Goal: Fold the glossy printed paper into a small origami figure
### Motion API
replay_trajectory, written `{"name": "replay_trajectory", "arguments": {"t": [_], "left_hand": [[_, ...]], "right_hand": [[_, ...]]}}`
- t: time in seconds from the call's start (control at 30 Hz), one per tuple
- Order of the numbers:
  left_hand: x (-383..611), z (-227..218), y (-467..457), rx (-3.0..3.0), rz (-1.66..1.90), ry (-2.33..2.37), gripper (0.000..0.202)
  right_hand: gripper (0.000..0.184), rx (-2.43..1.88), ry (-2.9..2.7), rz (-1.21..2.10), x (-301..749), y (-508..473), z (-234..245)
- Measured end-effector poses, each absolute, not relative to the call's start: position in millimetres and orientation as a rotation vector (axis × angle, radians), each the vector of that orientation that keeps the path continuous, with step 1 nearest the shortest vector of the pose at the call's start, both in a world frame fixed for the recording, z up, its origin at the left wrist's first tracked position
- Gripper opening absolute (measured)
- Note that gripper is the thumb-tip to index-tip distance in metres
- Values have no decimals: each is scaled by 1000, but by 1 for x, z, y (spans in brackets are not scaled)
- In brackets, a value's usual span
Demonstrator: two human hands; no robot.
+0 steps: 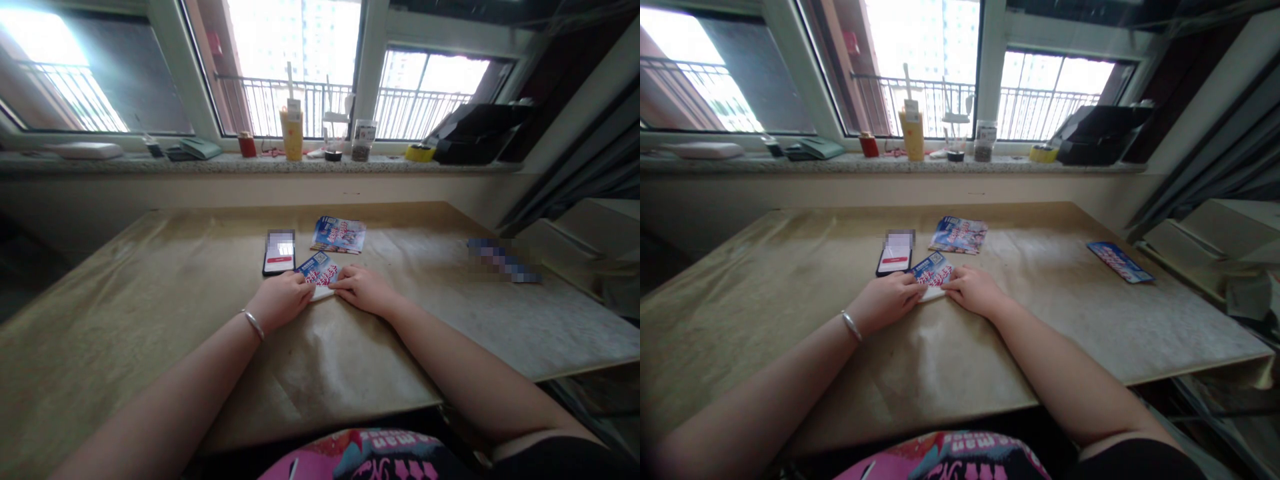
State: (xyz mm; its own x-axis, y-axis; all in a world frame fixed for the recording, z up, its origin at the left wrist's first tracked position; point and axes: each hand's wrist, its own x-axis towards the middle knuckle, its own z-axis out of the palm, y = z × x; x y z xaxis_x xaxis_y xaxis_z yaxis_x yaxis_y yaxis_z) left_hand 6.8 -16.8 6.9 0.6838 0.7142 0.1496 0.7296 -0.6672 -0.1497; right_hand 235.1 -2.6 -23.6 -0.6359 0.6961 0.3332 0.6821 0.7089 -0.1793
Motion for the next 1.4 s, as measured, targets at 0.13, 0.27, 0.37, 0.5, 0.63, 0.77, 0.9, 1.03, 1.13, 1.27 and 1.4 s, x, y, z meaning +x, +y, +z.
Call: {"name": "replay_trajectory", "arguments": {"t": [0.13,0.27,0.37,0.5,0.63,0.77,0.9,1.03,1.13,1.27,1.4], "left_hand": [[6,5,-17,-2695,-124,-1143,27],[6,4,-16,-2716,-153,-1136,26],[7,5,-17,-2708,-131,-1139,27],[8,6,-17,-2701,-115,-1139,29],[8,8,-18,-2718,-106,-1142,28],[9,9,-18,-2718,-113,-1152,27],[9,7,-18,-2713,-129,-1145,29],[8,5,-17,-2713,-145,-1130,28],[8,4,-16,-2714,-153,-1136,28],[8,4,-16,-2711,-145,-1139,27],[9,6,-17,-2712,-140,-1137,28]], "right_hand": [[22,-1092,-2545,52,234,-4,-21],[23,-1104,-2544,54,234,-4,-22],[22,-1110,-2541,51,234,-3,-23],[21,-1120,-2546,74,237,-2,-21],[15,-1172,-2533,148,242,-1,-15],[14,-1192,-2551,153,243,-3,-11],[15,-1196,-2560,115,241,-5,-9],[15,-1224,-2574,82,240,-6,-9],[15,-1232,-2593,49,241,-7,-9],[16,-1240,-2619,22,241,-8,-7],[18,-1251,-2638,12,240,-10,-3]]}}
